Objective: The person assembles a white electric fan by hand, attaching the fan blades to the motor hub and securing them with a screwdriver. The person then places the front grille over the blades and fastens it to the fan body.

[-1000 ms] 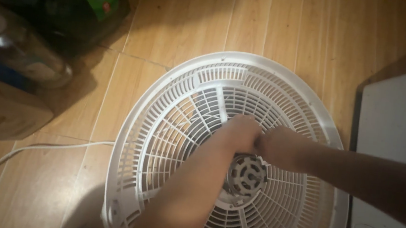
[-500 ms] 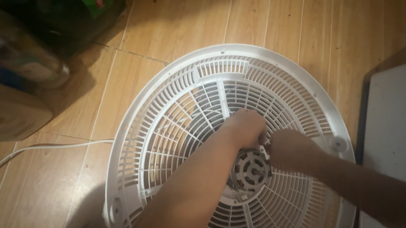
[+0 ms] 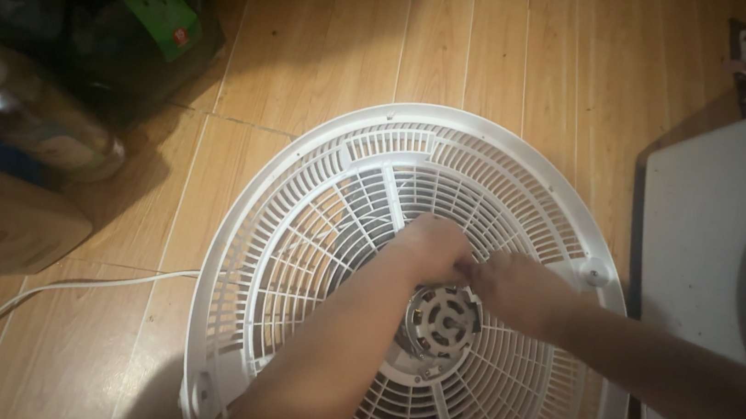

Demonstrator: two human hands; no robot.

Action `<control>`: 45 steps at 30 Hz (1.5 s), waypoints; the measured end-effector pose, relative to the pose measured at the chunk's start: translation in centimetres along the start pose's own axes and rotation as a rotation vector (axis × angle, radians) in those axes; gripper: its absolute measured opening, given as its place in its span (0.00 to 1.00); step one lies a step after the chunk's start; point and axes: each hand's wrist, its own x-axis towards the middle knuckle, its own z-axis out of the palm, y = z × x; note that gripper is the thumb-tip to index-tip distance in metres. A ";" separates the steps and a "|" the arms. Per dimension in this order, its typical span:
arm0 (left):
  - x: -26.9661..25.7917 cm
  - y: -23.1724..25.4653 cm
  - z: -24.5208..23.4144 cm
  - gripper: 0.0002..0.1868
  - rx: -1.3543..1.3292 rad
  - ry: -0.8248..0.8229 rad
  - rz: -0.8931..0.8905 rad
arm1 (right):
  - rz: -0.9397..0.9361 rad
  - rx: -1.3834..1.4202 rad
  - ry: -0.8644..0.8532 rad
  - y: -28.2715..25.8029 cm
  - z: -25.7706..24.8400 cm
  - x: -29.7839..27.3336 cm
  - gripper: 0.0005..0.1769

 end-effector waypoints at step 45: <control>-1.7 0.7 -1.6 0.20 -0.331 0.011 -0.225 | 0.071 -0.066 -0.425 0.9 -4.6 2.7 0.12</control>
